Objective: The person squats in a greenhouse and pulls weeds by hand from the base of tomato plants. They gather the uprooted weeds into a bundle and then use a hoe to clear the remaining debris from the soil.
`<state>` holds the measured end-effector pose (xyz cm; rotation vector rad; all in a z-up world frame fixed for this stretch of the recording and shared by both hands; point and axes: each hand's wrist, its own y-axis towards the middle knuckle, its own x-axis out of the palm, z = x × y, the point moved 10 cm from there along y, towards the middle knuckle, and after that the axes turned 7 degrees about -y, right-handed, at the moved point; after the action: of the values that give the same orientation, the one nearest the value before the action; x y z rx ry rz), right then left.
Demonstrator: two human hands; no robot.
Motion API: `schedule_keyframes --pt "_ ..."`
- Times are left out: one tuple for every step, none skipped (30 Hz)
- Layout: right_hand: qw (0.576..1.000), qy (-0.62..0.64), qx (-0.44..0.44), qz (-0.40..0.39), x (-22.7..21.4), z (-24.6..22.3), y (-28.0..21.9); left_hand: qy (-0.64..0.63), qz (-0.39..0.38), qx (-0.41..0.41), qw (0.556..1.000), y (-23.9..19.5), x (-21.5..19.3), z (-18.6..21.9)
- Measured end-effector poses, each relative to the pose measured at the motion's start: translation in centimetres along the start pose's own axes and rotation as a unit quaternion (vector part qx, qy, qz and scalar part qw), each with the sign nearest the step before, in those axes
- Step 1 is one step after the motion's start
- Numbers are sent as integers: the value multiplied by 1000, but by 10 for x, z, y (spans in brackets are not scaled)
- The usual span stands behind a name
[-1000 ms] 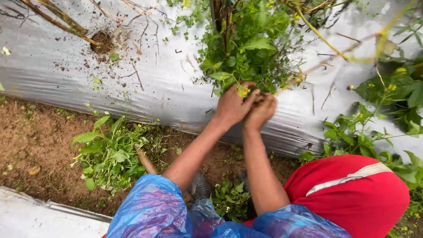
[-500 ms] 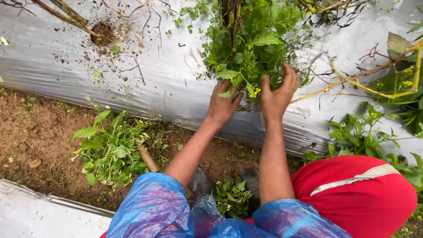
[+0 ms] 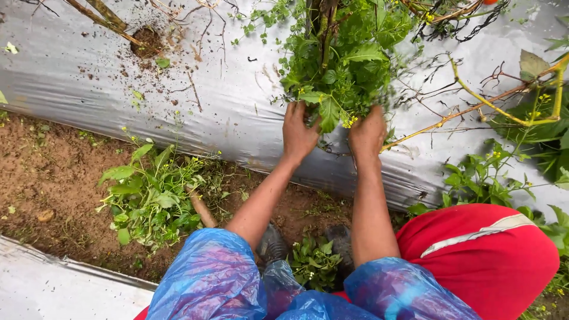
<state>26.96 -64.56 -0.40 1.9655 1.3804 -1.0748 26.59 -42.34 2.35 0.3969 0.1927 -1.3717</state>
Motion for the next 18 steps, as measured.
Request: schedule_keyframes --pt "1000 -2 0 1 6 0 -2 -3 0 0 1000 -1 3 -9" --pt "997 -49 4 -59 24 2 -4 16 -14 17 1000 -1 10 -14" --pt "988 -95 8 -119 40 6 -8 34 -27 34 998 -2 17 -18" --pt "989 -95 7 -115 27 -2 -17 32 -27 38 998 -3 16 -12" --pt "991 -63 9 -119 16 -10 -26 41 -52 26 997 -4 19 -8" --pt "992 -28 9 -125 7 -19 -36 52 -77 13 996 -6 21 -7" --pt "992 -27 7 -123 0 -20 -38 53 -75 16 996 -9 22 -3" --pt "989 -38 -11 -145 -2 -22 -43 84 -103 -41 990 -15 28 -13" --pt "984 -48 -29 -168 -3 -23 -48 114 -131 -98 980 -23 34 -23" --pt "984 -48 -26 -169 1 -21 -53 115 -133 -99 979 -22 43 -33" --pt "971 -57 -70 -224 15 -26 -62 89 -152 -127 976 -23 57 -47" --pt "952 -65 -112 -279 29 -30 -76 64 -172 -156 971 -27 70 -62" --pt "951 -65 -108 -282 33 -32 -82 65 -175 -160 969 -23 77 -69" --pt "963 -9 -120 -243 28 -42 -85 -1 -204 -195 959 -24 88 -80" --pt "969 46 -132 -202 22 -51 -90 -66 -231 -229 943 -27 100 -88" --pt "969 48 -133 -201 29 -47 -87 -65 -230 -228 944 -29 87 -65" --pt "978 83 -108 -160 28 -40 -80 -166 -185 -258 933 -31 70 -43" --pt "982 117 -84 -123 27 -32 -74 -267 -136 -287 910 -36 53 -22"
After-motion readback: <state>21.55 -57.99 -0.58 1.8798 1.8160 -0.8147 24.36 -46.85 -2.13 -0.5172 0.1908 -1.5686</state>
